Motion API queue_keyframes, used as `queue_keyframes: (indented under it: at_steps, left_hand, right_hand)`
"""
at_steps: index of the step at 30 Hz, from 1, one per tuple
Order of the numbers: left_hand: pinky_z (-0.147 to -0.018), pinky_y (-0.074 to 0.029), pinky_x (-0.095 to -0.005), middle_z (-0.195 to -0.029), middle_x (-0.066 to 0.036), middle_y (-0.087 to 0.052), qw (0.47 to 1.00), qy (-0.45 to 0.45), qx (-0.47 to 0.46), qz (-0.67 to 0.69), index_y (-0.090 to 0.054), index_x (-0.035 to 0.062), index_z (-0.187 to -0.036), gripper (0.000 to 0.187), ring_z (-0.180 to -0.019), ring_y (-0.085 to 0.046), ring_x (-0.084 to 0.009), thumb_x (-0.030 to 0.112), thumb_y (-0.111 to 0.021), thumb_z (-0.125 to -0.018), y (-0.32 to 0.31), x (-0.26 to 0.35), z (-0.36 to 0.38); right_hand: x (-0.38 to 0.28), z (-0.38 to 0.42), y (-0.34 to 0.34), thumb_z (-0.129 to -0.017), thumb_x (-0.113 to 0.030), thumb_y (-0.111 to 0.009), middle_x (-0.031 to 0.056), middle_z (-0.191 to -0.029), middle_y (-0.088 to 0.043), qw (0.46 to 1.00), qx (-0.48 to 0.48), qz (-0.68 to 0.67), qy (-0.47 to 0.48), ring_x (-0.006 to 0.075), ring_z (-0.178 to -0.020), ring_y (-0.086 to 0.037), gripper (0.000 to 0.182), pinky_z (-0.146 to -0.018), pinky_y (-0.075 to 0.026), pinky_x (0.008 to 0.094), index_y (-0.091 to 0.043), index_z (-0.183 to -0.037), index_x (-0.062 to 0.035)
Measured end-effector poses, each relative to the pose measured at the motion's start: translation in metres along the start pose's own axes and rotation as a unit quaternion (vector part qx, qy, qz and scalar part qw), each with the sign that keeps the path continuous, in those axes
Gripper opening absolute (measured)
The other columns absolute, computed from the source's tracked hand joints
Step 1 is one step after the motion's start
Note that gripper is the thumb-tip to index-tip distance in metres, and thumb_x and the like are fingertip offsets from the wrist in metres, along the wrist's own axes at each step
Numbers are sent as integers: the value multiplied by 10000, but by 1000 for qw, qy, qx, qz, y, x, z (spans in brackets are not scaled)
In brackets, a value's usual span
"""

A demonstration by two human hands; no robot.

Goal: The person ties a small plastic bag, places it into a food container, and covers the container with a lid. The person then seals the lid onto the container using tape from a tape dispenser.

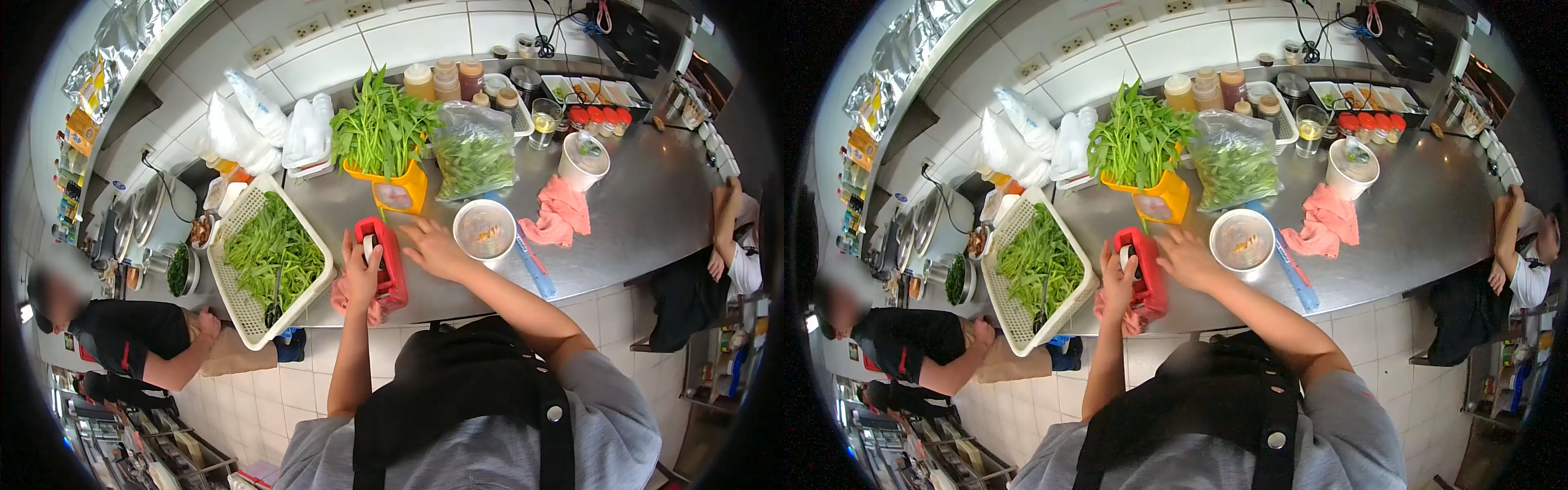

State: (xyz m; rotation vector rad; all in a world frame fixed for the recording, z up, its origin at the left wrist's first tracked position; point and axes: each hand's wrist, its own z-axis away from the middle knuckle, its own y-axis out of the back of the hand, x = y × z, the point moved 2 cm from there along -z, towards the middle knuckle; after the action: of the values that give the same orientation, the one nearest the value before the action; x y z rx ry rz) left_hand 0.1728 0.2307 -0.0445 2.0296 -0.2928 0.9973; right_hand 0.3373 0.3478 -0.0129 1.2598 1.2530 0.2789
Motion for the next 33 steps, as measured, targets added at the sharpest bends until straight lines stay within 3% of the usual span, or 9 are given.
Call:
queue_keyframes:
  at_steps: [1, 3, 8, 10, 11, 14, 16, 19, 33]
  left_hand:
    - [-1035, -340, -393, -1362, -246, -428, 1000, 0, 0, 0, -567, -48, -1109, 340, -1333, -355, -337, 220, -608, -904, -1, 1, 1]
    - [-997, -377, -401, -1306, -253, -462, 996, 85, -11, -33, -544, -52, -1117, 407, -1260, -429, -364, 251, -654, -868, 0, 0, 7]
    - [-898, -443, -419, -1214, -282, -503, 994, 7, 26, -107, -504, -73, -1120, 440, -1064, -534, -422, 257, -640, -862, -4, 12, 11]
    - [-899, -436, -464, -1294, -353, -420, 981, 166, -80, -61, -453, -93, -1019, 358, -1101, -495, -493, 211, -597, -896, -1, 15, 9]
    - [-899, -436, -464, -1294, -353, -420, 981, 169, -76, -61, -453, -93, -1019, 358, -1101, -495, -493, 211, -597, -896, -2, 15, 8]
    - [-872, -455, -470, -1317, -351, -398, 979, 170, -70, -86, -444, -71, -975, 327, -1075, -512, -496, 231, -557, -923, -7, 12, 1]
    - [-901, -447, -472, -1326, -336, -393, 989, 52, 7, -136, -460, -85, -1037, 365, -1092, -511, -481, 261, -526, -944, -9, 12, -6]
    - [-917, -442, -470, -1343, -329, -378, 995, 29, -16, -91, -474, -105, -1100, 398, -1094, -511, -482, 263, -513, -953, -10, 4, -16]
    - [-882, -464, -467, -1322, -314, -437, 992, 73, 49, -92, -529, -119, -1070, 422, -1040, -550, -471, 284, -504, -948, -16, 10, -16]
  right_hand:
    - [-7, -12, -3, -917, -256, -546, 201, -1392, -403, 995, -3, -97, -1, 390, -1276, -394, 460, -1041, -360, 451, -475, -1309, -27]
    - [-5, -41, -31, -936, -247, -512, 209, -1360, -435, 990, 19, -136, 9, 401, -1234, -434, 439, -1019, -382, 444, -468, -1312, -23]
    - [-3, -79, -75, -968, -233, -445, 228, -1313, -479, 982, 0, -190, 14, 424, -1167, -491, 428, -986, -407, 450, -414, -1355, -53]
    - [-6, -80, -74, -974, -217, -415, 219, -1327, -476, 981, -43, -191, -2, 414, -1183, -481, 446, -1008, -392, 454, -357, -1398, -90]
    - [-8, -79, -71, -974, -217, -415, 219, -1327, -476, 980, -47, -191, 0, 414, -1183, -481, 446, -1008, -392, 454, -357, -1398, -90]
    - [-8, -78, -62, -979, -227, -400, 210, -1329, -477, 985, -76, -155, -7, 415, -1186, -474, 440, -1018, -380, 454, -347, -1400, -110]
    - [-8, -78, -58, -988, -251, -374, 184, -1332, -482, 988, -71, -138, 11, 403, -1205, -455, 414, -1032, -361, 449, -366, -1387, -139]
    - [-3, -77, -60, -995, -274, -352, 156, -1335, -486, 984, -85, -154, -6, 389, -1226, -431, 404, -1046, -343, 437, -374, -1385, -172]
    - [-4, -80, -74, -990, -260, -361, 160, -1263, -520, 989, -43, -143, -14, 377, -1095, -496, 382, -963, -381, 460, -389, -1365, -196]
